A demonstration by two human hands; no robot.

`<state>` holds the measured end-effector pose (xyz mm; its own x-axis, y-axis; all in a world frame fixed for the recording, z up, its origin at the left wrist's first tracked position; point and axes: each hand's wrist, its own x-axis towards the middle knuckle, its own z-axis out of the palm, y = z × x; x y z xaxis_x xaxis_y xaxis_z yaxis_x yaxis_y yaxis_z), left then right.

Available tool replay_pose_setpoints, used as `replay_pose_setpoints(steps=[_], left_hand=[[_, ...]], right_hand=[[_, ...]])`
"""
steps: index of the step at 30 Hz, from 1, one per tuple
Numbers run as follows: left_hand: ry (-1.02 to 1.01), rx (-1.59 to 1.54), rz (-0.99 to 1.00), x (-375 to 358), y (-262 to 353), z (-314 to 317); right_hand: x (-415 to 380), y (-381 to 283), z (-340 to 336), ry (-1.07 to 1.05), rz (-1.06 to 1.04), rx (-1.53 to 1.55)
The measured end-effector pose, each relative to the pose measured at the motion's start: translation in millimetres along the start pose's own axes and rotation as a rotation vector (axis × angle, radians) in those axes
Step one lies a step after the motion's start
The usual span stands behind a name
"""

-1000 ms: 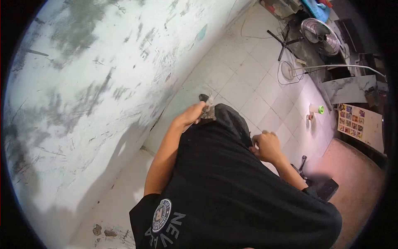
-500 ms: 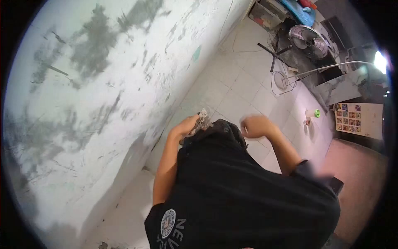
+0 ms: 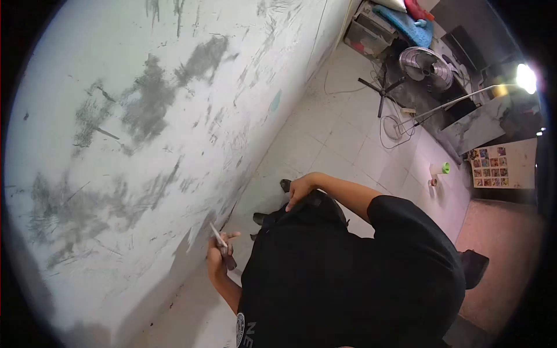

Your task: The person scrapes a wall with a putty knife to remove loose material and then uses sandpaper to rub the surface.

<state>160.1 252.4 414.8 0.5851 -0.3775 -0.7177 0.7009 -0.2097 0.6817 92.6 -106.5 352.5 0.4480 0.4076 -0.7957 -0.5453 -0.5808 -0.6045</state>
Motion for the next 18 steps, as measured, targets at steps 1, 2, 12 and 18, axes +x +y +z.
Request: replay_pose_setpoints(steps=[1, 2, 12, 18], left_hand=[[0.082, -0.072, 0.037, -7.8, -2.2, -1.2], [0.055, -0.190, 0.060, -12.3, -7.5, -7.5], [0.230, -0.319, 0.111, -45.0, 60.9, 18.7], [0.510, -0.425, 0.293, -67.1, 81.0, 34.9]], right_hand=[[-0.7, -0.4, 2.6, 0.013, 0.012, -0.009], [-4.0, -0.6, 3.5, 0.014, 0.013, -0.013], [-15.3, 4.0, 9.4, 0.130, -0.054, -0.065], [-33.3, -72.9, 11.5, 0.616, -0.484, -0.234]])
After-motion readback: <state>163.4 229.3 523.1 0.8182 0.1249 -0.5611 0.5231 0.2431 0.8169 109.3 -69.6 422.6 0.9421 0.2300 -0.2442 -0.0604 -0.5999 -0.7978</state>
